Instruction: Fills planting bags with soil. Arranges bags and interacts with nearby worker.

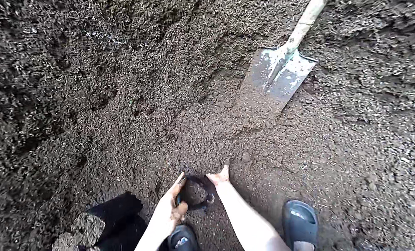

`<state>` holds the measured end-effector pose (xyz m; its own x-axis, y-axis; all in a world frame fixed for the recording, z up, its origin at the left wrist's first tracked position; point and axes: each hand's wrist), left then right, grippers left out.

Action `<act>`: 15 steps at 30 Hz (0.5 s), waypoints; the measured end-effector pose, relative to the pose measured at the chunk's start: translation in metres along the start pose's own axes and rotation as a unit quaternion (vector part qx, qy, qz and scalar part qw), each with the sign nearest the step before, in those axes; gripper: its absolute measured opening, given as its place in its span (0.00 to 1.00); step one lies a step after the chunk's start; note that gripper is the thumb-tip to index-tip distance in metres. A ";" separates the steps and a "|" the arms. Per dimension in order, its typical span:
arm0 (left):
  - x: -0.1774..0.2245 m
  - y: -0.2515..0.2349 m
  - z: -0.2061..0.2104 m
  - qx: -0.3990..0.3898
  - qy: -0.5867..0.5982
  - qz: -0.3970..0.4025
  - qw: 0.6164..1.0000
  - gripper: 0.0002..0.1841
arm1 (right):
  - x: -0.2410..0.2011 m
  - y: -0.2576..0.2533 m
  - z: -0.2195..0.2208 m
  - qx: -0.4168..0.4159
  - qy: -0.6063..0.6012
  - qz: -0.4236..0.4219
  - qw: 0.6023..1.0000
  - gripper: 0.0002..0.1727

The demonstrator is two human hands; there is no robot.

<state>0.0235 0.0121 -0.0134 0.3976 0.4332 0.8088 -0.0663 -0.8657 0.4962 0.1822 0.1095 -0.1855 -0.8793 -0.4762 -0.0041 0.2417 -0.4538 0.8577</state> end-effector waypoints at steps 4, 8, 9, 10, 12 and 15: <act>0.006 -0.001 -0.006 0.005 -0.004 0.000 1.000 0.41 | -0.013 0.011 -0.013 -0.038 0.059 0.014 0.997 0.48; 0.010 -0.007 0.000 0.004 -0.011 0.014 1.000 0.40 | -0.048 0.068 0.005 -0.088 0.170 0.041 0.981 0.46; 0.012 -0.010 0.002 0.006 -0.017 0.019 1.000 0.40 | -0.053 0.084 0.013 -0.110 0.188 0.046 0.975 0.46; 0.014 -0.012 0.004 0.007 -0.027 0.021 0.999 0.40 | -0.056 0.099 0.020 -0.134 0.202 0.048 0.969 0.46; 0.019 -0.017 0.006 0.001 -0.046 0.024 0.999 0.40 | -0.056 0.127 0.030 -0.175 0.236 0.047 0.955 0.45; 0.023 -0.019 0.010 -0.004 -0.065 0.040 0.997 0.39 | -0.043 0.153 0.036 -0.217 0.266 0.072 0.936 0.46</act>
<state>0.0433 0.0356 -0.0079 0.5065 0.3252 0.7986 -0.1108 -0.8939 0.4343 0.2416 0.0877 -0.0360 -0.5232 -0.8119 -0.2590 0.5883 -0.5640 0.5794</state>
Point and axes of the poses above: each hand's wrist, its own y-axis away from the middle knuckle, its own z-axis out of the palm, x = y × z, and after that the axes turned 9 degrees about z, right-handed
